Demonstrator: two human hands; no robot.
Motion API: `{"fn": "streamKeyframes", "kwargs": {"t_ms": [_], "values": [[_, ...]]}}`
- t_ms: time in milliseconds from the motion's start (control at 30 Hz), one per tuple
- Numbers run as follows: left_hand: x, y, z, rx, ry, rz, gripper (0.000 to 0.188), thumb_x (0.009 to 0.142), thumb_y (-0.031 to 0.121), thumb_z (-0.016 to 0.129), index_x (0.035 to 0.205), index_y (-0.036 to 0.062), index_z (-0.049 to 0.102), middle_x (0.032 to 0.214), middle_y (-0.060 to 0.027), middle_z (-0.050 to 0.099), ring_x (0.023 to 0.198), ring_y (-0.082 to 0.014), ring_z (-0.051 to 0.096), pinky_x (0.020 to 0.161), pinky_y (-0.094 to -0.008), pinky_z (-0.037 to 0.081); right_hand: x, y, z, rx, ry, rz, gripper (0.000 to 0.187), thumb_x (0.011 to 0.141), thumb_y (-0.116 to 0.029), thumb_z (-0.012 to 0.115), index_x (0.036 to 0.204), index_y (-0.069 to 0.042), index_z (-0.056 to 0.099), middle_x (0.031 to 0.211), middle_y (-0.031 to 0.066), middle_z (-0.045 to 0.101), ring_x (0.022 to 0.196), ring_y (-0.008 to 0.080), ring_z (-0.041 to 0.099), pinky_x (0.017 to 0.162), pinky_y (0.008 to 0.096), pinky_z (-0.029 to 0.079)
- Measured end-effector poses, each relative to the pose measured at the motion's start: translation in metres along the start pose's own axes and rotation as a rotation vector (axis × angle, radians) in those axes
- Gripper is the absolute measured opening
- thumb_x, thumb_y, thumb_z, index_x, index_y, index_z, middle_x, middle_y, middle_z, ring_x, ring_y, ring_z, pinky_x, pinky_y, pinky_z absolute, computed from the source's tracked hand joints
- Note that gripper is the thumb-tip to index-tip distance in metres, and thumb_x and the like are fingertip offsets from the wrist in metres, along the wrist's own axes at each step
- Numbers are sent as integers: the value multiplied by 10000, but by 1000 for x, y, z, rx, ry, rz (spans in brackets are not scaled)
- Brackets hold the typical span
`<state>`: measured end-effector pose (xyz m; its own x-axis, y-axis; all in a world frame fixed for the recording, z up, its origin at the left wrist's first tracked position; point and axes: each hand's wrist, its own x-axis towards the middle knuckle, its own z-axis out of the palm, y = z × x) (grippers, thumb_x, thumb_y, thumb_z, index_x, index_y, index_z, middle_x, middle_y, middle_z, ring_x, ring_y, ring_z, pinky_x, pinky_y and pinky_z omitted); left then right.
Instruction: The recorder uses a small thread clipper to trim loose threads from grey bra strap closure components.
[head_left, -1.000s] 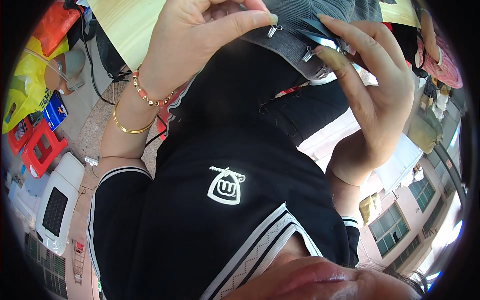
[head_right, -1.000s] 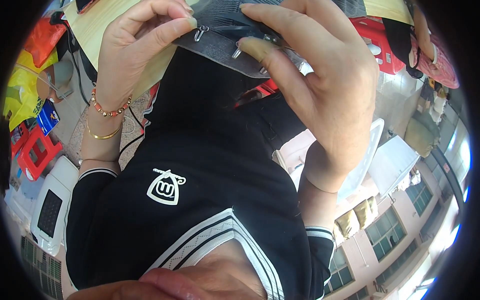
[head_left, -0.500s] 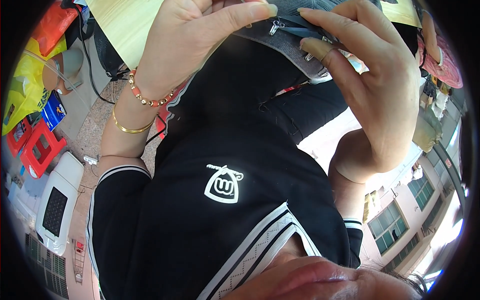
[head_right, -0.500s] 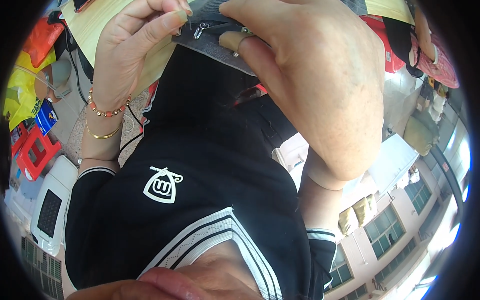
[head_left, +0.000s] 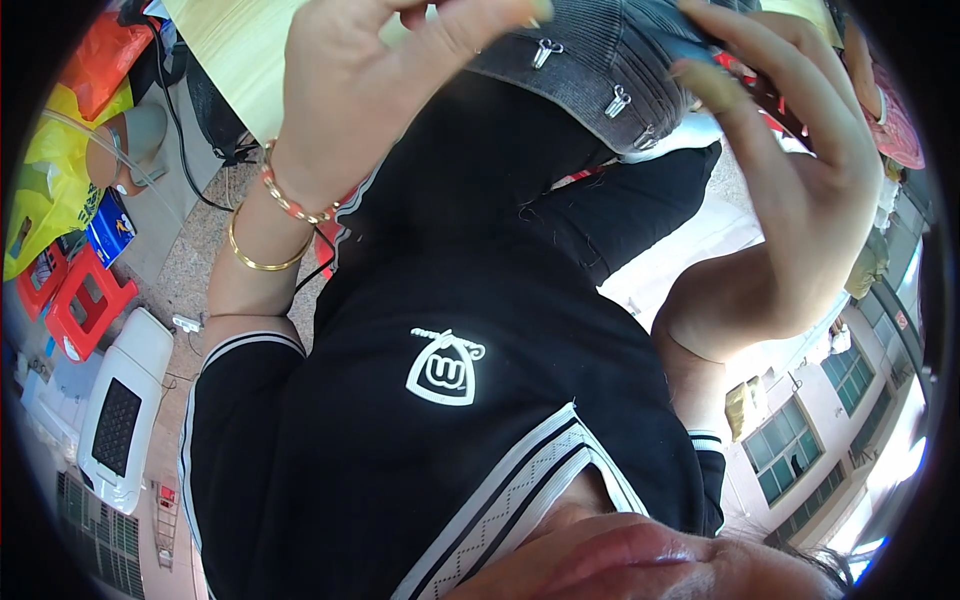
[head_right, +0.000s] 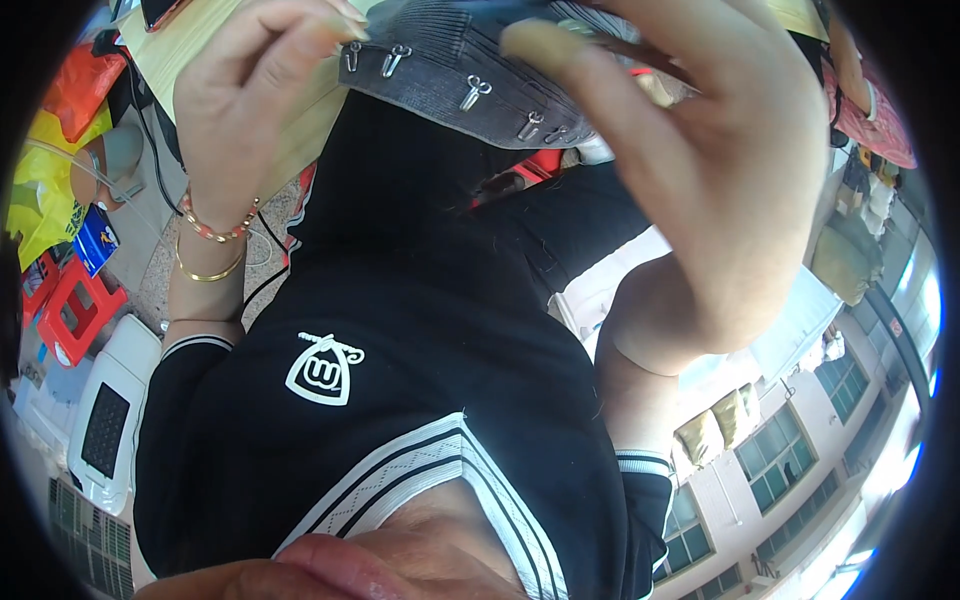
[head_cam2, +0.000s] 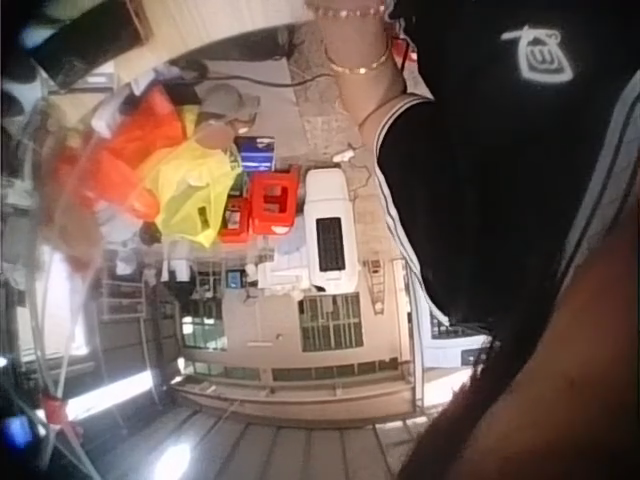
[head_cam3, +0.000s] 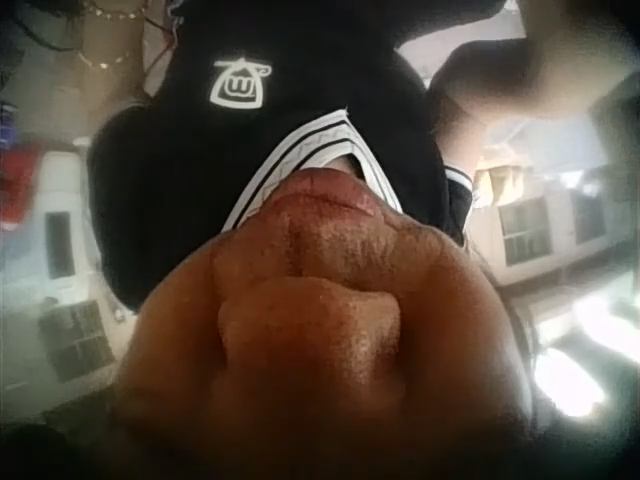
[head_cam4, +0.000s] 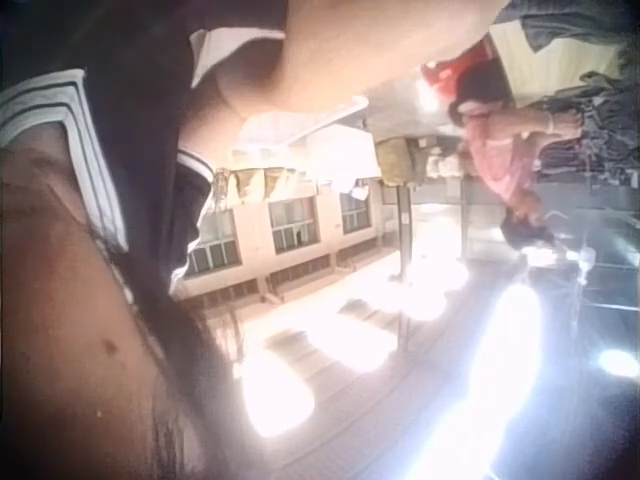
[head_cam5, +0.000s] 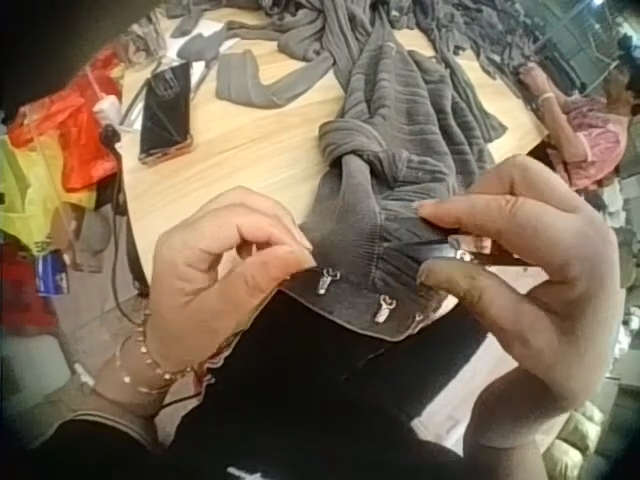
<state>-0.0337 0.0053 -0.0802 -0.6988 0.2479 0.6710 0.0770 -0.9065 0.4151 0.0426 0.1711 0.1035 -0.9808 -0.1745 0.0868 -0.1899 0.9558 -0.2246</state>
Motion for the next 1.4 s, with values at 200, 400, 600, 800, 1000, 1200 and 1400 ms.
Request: {"fn": "streamKeyframes", "kwargs": {"t_ms": [200, 400, 600, 800, 1000, 1200, 1400], "values": [[8, -14, 14, 575, -129, 396, 261, 764, -8, 797, 1016, 12, 735, 997, -105, 623, 857, -197, 624, 738, -256, 494, -42, 27, 21, 225, 143, 34, 313, 796, -20, 770, 1106, -18, 728, 999, 59, 659, 862, 124, 620, 749, 217, 472], [10, 46, 27, 1427, -558, 58, 201, 864, 54, 737, 1063, 35, 720, 1028, -61, 682, 917, -149, 629, 808, -263, 496, -62, 28, 41, 407, 232, 98, 317, 799, -61, 790, 1106, -7, 731, 1004, 66, 664, 874, 116, 601, 745, 206, 447], [7, 34, 19, 1405, -492, 158, 184, 820, 42, 771, 998, 59, 724, 997, -71, 670, 871, -172, 646, 746, -275, 520, -68, 25, 44, 417, 246, 61, 327, 783, -53, 795, 1103, -21, 739, 987, 62, 661, 876, 125, 600, 722, 211, 442], [13, 47, 30, 1434, -552, 76, 156, 867, 47, 733, 1017, 44, 691, 1001, -89, 657, 882, -181, 655, 737, -265, 527, -69, 28, 54, 419, 265, 23, 361, 756, -51, 801, 1112, -29, 741, 973, 58, 661, 797, 117, 579, 663, 219, 440], [18, 53, 41, 1453, -553, 32, 146, 877, 34, 719, 1018, 32, 682, 992, -100, 652, 856, -188, 663, 740, -272, 525, -54, -11, 31, 407, 146, 273, 410, 672, -51, 842, 1070, -31, 744, 846, 71, 596, 697, 187, 573, 585, 284, 429], [17, 53, 47, 1482, -526, 27, 125, 875, 22, 714, 994, 32, 677, 979, -106, 652, 846, -190, 668, 732, -265, 520, -59, 7, 50, 290, 255, 31, 357, 676, -66, 838, 1024, -46, 759, 806, 52, 592, 665, 175, 578, 553, 293, 434], [21, 54, 57, 1527, -586, -13, 96, 898, 44, 687, 991, 23, 674, 977, -114, 650, 835, -194, 660, 755, -271, 505, -57, 11, 49, 212, 306, 5, 313, 659, -72, 834, 964, -63, 765, 775, 36, 582, 628, 151, 575, 515, 280, 430]]}}
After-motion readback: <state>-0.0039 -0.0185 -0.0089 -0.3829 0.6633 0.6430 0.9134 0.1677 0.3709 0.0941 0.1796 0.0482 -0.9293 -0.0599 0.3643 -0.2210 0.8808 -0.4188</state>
